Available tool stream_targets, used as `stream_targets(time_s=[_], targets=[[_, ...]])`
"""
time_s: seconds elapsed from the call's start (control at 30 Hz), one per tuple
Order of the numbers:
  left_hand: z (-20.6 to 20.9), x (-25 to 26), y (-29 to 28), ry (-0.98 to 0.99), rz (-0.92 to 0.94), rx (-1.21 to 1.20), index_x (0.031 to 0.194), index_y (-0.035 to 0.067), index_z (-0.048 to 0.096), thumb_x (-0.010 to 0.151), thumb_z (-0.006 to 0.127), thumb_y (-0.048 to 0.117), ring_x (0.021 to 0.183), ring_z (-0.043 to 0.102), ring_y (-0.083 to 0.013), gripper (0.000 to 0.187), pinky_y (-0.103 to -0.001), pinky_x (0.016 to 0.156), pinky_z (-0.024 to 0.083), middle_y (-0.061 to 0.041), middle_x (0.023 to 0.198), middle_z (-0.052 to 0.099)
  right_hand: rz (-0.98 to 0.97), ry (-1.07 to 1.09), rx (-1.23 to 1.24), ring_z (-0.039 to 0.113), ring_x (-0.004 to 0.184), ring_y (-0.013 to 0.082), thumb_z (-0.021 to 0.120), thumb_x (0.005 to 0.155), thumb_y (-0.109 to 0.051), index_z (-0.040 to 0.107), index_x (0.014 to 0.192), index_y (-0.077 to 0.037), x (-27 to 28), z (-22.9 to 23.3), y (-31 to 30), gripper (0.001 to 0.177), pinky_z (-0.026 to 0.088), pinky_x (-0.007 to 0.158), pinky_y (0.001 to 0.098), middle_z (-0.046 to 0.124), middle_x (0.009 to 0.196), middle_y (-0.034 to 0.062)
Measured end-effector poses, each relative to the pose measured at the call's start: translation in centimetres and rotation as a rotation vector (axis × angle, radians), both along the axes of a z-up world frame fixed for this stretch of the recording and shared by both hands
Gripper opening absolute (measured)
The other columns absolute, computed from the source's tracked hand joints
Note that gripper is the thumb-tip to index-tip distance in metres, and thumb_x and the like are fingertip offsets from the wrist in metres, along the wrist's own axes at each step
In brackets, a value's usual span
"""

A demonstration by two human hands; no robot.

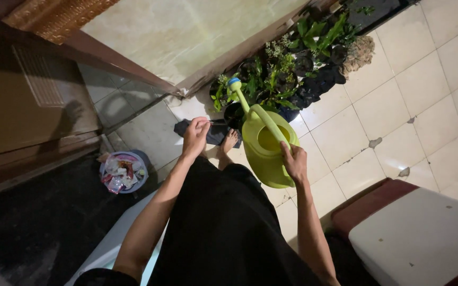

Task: Filling a watering can from a bucket and watering a row of indoor potted plants.

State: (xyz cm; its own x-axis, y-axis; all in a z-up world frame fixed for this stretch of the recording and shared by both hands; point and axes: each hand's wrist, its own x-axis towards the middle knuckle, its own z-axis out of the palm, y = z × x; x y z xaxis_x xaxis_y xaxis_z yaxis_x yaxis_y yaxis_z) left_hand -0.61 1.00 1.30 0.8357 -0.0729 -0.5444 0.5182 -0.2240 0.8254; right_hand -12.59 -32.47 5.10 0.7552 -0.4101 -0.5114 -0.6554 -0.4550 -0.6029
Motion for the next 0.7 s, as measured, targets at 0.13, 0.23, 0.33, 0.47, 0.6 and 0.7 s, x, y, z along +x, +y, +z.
stream_targets(time_s=[0.13, 0.23, 0.33, 0.47, 0.6, 0.7], targets=[[-0.2, 0.1, -0.2, -0.017, 0.006, -0.036, 0.132, 0.007, 0.059, 0.103, 0.062, 0.03, 0.119, 0.065, -0.0384, 0.038, -0.048, 0.101, 0.052, -0.021, 0.129, 0.068, -0.009, 0.003, -0.023, 0.065, 0.063, 0.031, 0.064, 0.102, -0.044, 0.065, 0.064, -0.006, 0.2, 1.5, 0.1, 0.054, 0.051, 0.072, 0.043, 0.062, 0.055, 0.0156], [-0.2, 0.2, -0.3, -0.024, 0.001, -0.047, 0.132, 0.007, 0.059, 0.103, 0.061, 0.031, 0.12, 0.064, -0.0392, 0.038, -0.049, 0.101, 0.051, -0.021, 0.128, 0.068, -0.029, -0.01, -0.02, 0.064, 0.06, 0.0272, 0.065, 0.101, -0.045, 0.063, 0.062, -0.009, 0.2, 1.7, -0.3, 0.053, 0.05, 0.069, 0.0393, 0.061, 0.052, 0.0114], [0.4, 0.3, -0.4, -0.042, 0.002, -0.053, 0.132, 0.004, 0.059, 0.104, 0.062, 0.027, 0.119, 0.065, -0.0397, 0.036, -0.048, 0.101, 0.051, -0.023, 0.127, 0.068, -0.016, -0.013, -0.038, 0.065, 0.061, 0.0296, 0.064, 0.101, -0.044, 0.064, 0.063, -0.008, 0.4, 2.1, -0.3, 0.052, 0.05, 0.069, 0.0404, 0.062, 0.053, 0.0124], [0.7, 0.2, -0.5, -0.046, 0.016, -0.025, 0.131, 0.005, 0.06, 0.102, 0.063, 0.028, 0.118, 0.066, -0.0382, 0.037, -0.048, 0.1, 0.052, -0.021, 0.126, 0.069, -0.021, -0.015, -0.047, 0.064, 0.059, 0.0266, 0.065, 0.102, -0.045, 0.062, 0.06, -0.01, 0.2, 2.2, -0.6, 0.054, 0.05, 0.068, 0.0387, 0.061, 0.051, 0.0101], [0.9, 0.3, -0.6, -0.035, -0.001, -0.033, 0.133, 0.004, 0.059, 0.103, 0.062, 0.029, 0.119, 0.064, -0.0413, 0.039, -0.051, 0.101, 0.05, -0.023, 0.128, 0.067, 0.005, -0.023, -0.031, 0.063, 0.059, 0.0262, 0.065, 0.102, -0.045, 0.061, 0.059, -0.013, 1.0, 3.6, 0.1, 0.054, 0.05, 0.068, 0.0381, 0.06, 0.05, 0.0088], [1.5, 0.4, -0.8, -0.018, -0.007, -0.026, 0.133, 0.005, 0.058, 0.103, 0.062, 0.029, 0.12, 0.064, -0.0403, 0.039, -0.05, 0.102, 0.05, -0.022, 0.129, 0.067, 0.016, -0.025, -0.021, 0.062, 0.058, 0.026, 0.063, 0.103, -0.046, 0.061, 0.059, -0.013, 1.4, 3.9, -0.1, 0.055, 0.05, 0.068, 0.0383, 0.06, 0.05, 0.0089]])
